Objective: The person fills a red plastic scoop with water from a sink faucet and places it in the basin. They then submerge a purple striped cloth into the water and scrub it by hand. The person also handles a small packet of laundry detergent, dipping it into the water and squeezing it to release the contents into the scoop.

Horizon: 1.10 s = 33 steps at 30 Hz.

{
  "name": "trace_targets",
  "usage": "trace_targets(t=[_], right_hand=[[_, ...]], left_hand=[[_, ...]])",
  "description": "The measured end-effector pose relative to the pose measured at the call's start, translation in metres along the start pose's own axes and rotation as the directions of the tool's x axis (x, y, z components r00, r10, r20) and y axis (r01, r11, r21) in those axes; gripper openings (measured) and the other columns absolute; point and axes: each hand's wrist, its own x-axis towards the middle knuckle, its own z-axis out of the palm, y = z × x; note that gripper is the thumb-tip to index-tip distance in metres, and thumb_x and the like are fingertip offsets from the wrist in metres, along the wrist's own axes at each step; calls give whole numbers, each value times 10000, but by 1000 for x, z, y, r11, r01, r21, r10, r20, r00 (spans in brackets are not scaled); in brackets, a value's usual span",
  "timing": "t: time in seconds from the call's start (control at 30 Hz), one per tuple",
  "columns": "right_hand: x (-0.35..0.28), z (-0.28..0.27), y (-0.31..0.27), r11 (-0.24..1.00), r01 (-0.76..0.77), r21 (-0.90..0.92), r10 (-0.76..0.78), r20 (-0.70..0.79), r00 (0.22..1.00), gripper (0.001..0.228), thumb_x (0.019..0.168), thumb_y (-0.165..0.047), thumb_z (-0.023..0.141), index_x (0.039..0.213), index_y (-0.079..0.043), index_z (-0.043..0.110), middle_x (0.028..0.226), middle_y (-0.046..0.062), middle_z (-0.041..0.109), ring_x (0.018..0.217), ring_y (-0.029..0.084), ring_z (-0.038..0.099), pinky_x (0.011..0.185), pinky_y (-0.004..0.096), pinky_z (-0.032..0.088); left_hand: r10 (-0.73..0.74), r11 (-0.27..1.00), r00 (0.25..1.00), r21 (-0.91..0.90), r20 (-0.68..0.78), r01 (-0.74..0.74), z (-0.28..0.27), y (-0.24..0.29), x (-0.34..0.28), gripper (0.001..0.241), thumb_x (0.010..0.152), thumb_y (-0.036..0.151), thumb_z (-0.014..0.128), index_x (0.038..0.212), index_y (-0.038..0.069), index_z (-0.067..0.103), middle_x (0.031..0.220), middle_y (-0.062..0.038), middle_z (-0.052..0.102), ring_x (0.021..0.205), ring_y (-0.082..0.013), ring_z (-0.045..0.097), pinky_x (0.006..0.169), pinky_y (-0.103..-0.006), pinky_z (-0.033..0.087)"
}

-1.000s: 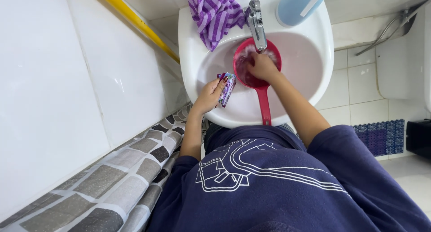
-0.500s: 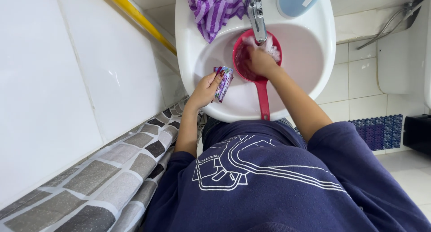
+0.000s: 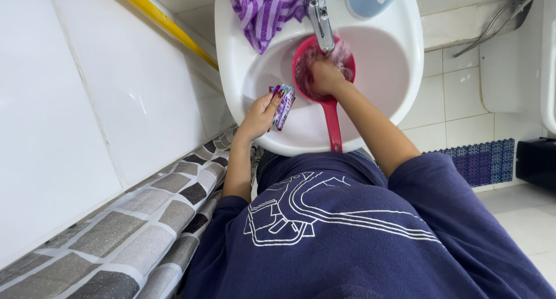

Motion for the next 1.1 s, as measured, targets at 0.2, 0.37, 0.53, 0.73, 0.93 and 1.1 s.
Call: trace_targets(t=[0.2,0.37,0.53,0.73,0.93,1.1], right_hand=[[-2,-10,-6,994,71,84,-79,100,992,483,760,-143,742,1201,26,639,1123,276,695,1073,418,665,949,478,518],[-12,-26,-17,972,169,160,-200,203,958,480,761,-120,701,1225,-5,664,1104,268,703,1057,419,671,936,468,528],[-31,-47,-28,962,212,172,-234,121,965,549,664,-72,684,1213,-44,698,1037,248,718,1016,417,675,897,481,525],[-24,-53,-22,997,-24,-78,37,169,985,372,755,-141,747,1105,-15,733,1092,230,720,1046,398,687,894,494,539],[-26,-56,-31,984,39,-171,45,462,886,351,785,-106,701,1121,-23,760,1189,223,734,1113,372,708,946,454,570],[-5,-31,-8,977,213,-9,-179,509,842,490,792,-95,654,1281,-121,680,1229,220,686,1136,382,641,964,470,502]], left_hand=[[39,999,999,6,-1,-39,0,-5,4,390,1099,393,469,963,58,612,605,30,522,459,-70,483,438,-261,402],[61,998,998,31,0,-61,-2,-1,-1,389,1098,391,461,966,56,608,621,33,537,479,-68,500,450,-264,419],[79,997,997,22,4,-79,-2,-14,-4,394,1106,395,457,991,52,613,649,28,536,509,-72,490,469,-268,418],[68,998,998,13,-15,-68,-4,-1,-4,388,1092,397,471,1001,55,627,659,35,557,511,-63,509,472,-261,435],[23,1000,999,22,-24,-22,-3,9,-9,391,1103,394,467,992,51,617,637,40,523,497,-65,483,468,-260,412],[86,981,990,184,-114,-64,-7,18,-8,343,1087,353,512,980,49,630,633,-34,540,523,-145,507,513,-330,438]])
